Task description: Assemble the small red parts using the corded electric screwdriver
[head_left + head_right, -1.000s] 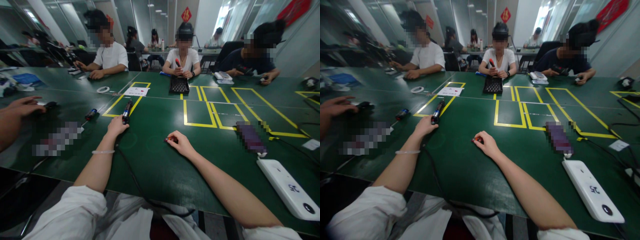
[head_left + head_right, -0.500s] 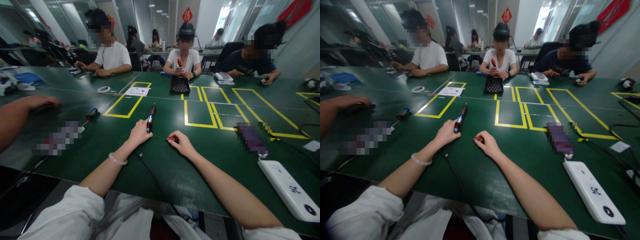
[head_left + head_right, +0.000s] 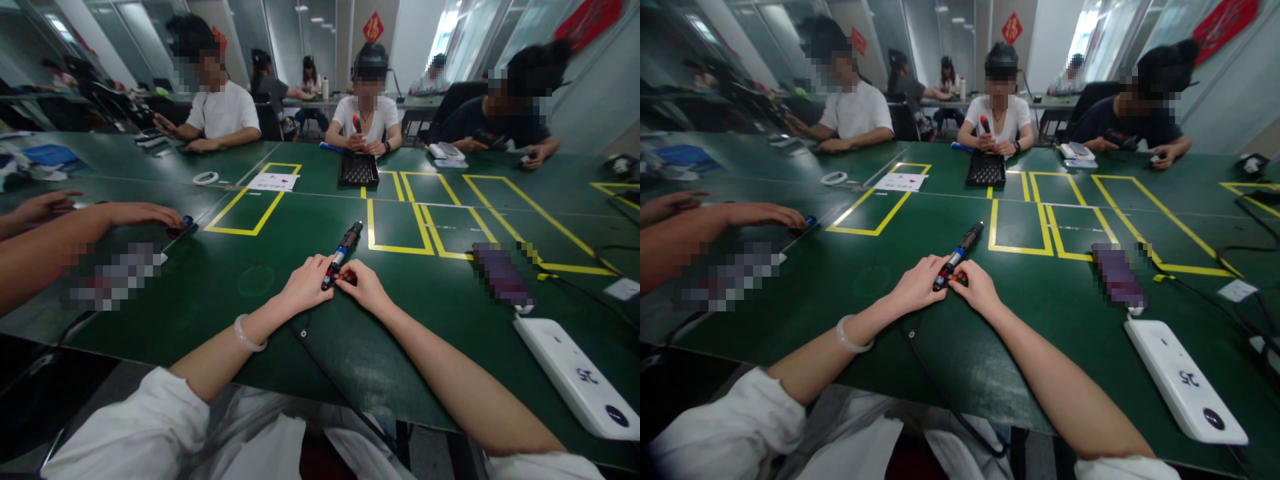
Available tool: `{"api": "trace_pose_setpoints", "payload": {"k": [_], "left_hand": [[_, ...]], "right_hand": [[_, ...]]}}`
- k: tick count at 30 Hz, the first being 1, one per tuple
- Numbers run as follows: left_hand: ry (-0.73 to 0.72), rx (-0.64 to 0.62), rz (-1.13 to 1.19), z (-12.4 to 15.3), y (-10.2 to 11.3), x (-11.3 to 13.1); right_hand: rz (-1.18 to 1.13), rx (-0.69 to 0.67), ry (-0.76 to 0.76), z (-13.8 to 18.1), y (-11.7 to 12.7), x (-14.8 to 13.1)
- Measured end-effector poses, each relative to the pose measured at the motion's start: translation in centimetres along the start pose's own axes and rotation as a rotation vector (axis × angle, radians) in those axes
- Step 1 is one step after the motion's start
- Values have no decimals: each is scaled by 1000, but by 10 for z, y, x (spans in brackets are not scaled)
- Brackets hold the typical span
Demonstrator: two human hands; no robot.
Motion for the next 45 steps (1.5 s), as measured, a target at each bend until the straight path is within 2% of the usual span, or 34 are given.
{"api": "trace_pose_setpoints", "payload": {"k": [7,14,24,31,36,45], "left_hand": [[-14,15,-3,0,0,-1],[28,68,-46,0,-3,2],[48,66,-169,-4,-5,1],[71,75,-290,-6,0,-10],[193,39,-306,-9,8,-49],[515,-49,-216,2,29,-171]], "right_hand": [[-107,-33,15,1,1,-5],[-67,7,20,3,5,-9],[-74,0,52,3,2,-8],[-88,-1,37,3,3,-7],[-59,-12,30,3,6,-8],[-33,-37,25,3,6,-9]]}}
Point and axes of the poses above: each hand's wrist, its own z-axis away from the middle knuckle, its own y-axis out of the back of the hand, x = y × z, the point moved 3 cm from there along -z, towards the middle knuckle
